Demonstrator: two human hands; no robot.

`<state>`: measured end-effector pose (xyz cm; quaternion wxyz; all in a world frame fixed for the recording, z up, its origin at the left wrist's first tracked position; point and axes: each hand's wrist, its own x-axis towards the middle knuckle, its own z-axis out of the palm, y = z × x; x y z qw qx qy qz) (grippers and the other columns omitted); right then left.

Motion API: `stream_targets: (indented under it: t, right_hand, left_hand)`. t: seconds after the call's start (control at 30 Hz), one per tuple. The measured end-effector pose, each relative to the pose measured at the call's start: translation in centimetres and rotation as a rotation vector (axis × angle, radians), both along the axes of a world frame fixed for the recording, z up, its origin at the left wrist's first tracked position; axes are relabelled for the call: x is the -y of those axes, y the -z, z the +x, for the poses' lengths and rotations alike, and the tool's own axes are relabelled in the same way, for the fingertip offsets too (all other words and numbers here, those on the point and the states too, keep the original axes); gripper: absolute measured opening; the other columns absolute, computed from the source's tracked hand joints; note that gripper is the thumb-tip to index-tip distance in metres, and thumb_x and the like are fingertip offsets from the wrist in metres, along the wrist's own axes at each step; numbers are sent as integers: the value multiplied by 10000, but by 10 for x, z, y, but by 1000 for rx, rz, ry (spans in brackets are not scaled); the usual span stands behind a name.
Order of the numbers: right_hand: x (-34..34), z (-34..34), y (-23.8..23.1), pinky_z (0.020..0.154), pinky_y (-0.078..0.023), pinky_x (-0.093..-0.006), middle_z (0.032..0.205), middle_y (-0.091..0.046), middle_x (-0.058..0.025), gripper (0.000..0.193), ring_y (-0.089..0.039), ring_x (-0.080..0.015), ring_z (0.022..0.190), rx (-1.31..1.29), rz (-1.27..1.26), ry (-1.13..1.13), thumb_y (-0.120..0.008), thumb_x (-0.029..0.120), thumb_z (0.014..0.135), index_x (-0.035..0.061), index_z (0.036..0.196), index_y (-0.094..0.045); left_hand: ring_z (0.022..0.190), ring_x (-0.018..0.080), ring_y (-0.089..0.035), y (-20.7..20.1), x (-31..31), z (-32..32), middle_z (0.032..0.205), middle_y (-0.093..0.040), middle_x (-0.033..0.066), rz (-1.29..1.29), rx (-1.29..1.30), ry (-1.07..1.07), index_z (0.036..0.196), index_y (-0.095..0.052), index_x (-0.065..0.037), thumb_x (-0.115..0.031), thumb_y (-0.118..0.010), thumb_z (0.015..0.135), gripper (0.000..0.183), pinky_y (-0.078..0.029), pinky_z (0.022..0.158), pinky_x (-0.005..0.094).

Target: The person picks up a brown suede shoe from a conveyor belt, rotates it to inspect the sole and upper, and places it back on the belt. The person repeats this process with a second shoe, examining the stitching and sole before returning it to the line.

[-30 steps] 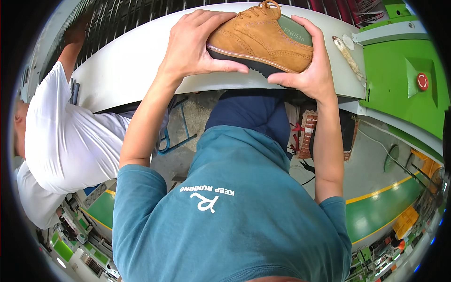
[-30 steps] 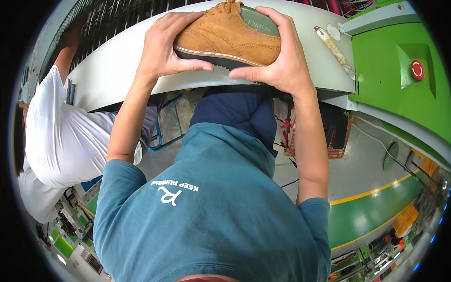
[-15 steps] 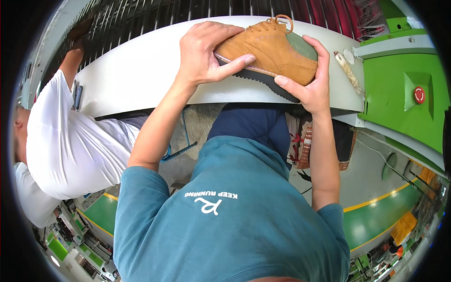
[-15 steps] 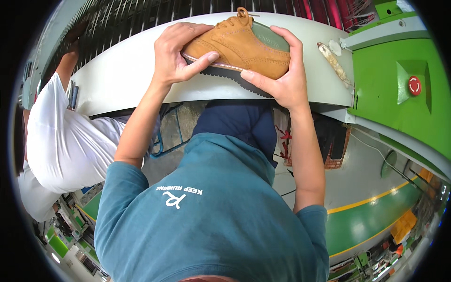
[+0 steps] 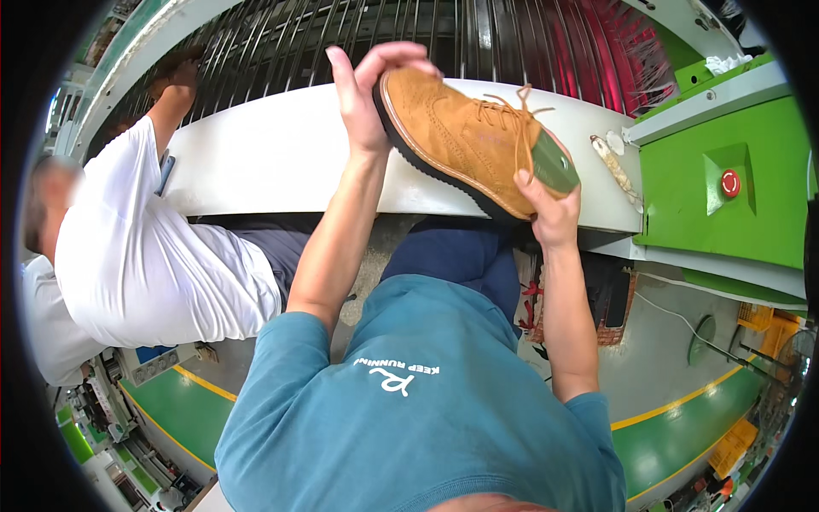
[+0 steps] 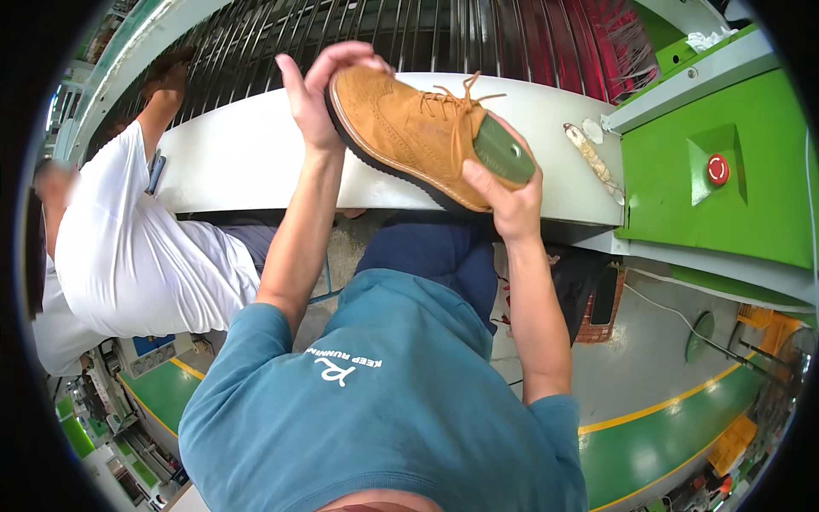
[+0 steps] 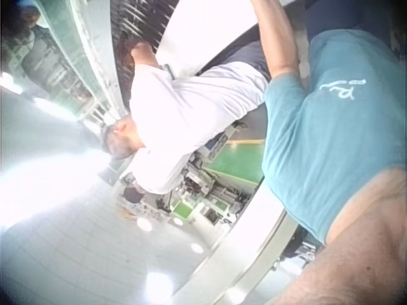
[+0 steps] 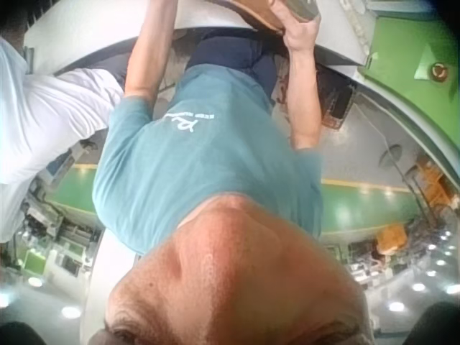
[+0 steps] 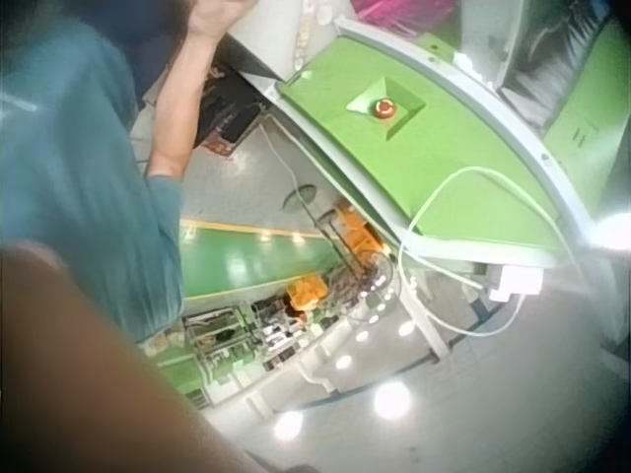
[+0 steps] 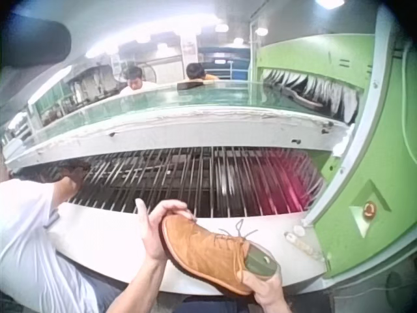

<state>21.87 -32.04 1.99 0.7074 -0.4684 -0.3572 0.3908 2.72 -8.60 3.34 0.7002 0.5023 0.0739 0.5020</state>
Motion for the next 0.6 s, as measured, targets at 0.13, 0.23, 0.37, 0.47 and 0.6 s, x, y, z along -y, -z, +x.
stream_targets:
  t: [0.13,0.23,0.37,0.47,0.6]
  right_hand:
    - [23,-34,7,1228,-460,-456,1615,-558,-223,847,-574,-323,1471,524,159,81,-862,41,915,8,1651,-444]
    - [13,-58,17,1221,-451,-590,1700,-388,-338,930,-480,-535,1514,930,416,222,-822,29,945,238,1714,-342]
    - [13,-72,41,1225,-454,-599,1712,-333,-311,945,-425,-540,1548,882,483,277,-815,35,951,247,1715,-303]
    - [17,-73,39,1222,-467,-587,1716,-291,-305,950,-398,-529,1565,930,515,300,-803,34,957,259,1719,-283]
    - [17,-74,39,1206,-491,-570,1706,-281,-320,946,-406,-500,1562,845,514,248,-811,50,952,260,1715,-293]
  left_hand:
    - [1229,374,-725,-79,7,28,1280,-741,266,169,-203,-71,1463,-604,34,-842,-43,1060,1115,-610,1072,522]
    - [1093,284,-788,-93,-3,36,1212,-792,199,579,-543,-19,1366,-682,9,-514,-552,1144,583,-631,1006,410]
    - [1076,221,-786,-122,22,31,1179,-813,148,740,-548,39,1319,-725,-8,-274,-888,909,515,-629,977,377]
    - [1036,215,-792,-129,32,30,1127,-820,140,749,-537,87,1294,-748,-5,-259,-895,887,502,-630,958,365]
    - [993,216,-800,-135,37,31,1040,-826,130,747,-541,88,1162,-801,9,-216,-869,897,354,-636,919,353]
